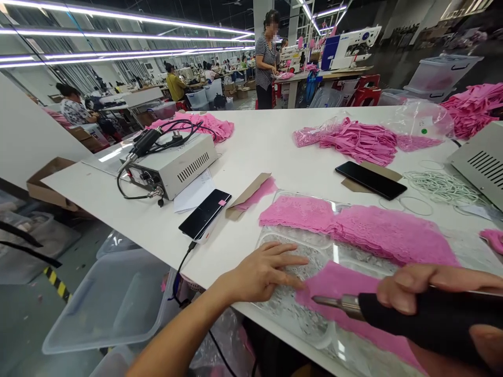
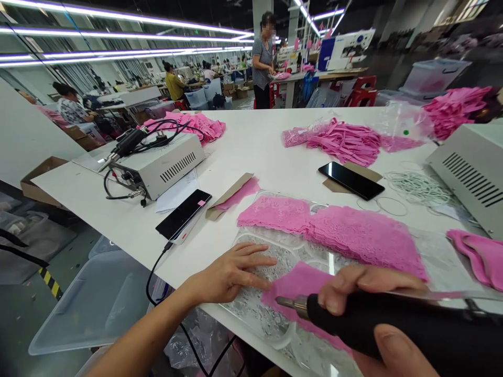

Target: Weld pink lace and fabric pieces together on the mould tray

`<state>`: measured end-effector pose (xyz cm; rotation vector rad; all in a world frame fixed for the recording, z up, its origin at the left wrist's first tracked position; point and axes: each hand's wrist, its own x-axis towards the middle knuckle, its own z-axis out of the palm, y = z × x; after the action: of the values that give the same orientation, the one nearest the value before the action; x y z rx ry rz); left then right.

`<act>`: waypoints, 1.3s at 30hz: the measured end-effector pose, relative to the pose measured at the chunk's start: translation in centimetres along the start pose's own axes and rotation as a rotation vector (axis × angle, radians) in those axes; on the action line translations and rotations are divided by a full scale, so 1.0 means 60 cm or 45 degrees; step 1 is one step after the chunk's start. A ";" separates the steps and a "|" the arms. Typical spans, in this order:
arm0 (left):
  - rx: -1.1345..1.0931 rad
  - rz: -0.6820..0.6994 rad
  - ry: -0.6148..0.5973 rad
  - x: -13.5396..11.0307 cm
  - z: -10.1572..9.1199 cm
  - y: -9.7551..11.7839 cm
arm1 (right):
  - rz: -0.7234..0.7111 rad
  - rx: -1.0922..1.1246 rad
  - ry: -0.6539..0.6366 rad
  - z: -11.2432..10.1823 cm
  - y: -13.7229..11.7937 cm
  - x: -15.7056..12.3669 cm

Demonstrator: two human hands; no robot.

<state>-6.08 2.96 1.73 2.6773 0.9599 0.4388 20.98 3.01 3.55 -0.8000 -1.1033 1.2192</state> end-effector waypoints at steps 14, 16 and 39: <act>-0.006 0.031 0.022 -0.001 0.004 0.002 | -0.095 -0.063 -0.145 0.040 0.001 -0.010; 0.008 0.025 0.015 -0.001 0.005 0.003 | -0.198 -0.077 -0.199 0.032 0.008 -0.004; -0.015 0.100 0.298 -0.017 0.013 0.002 | -0.191 -0.049 -0.083 0.075 -0.015 0.005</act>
<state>-6.47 2.09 0.89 2.7027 0.9099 0.7869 16.97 2.76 5.82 -0.6977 -1.2210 1.1070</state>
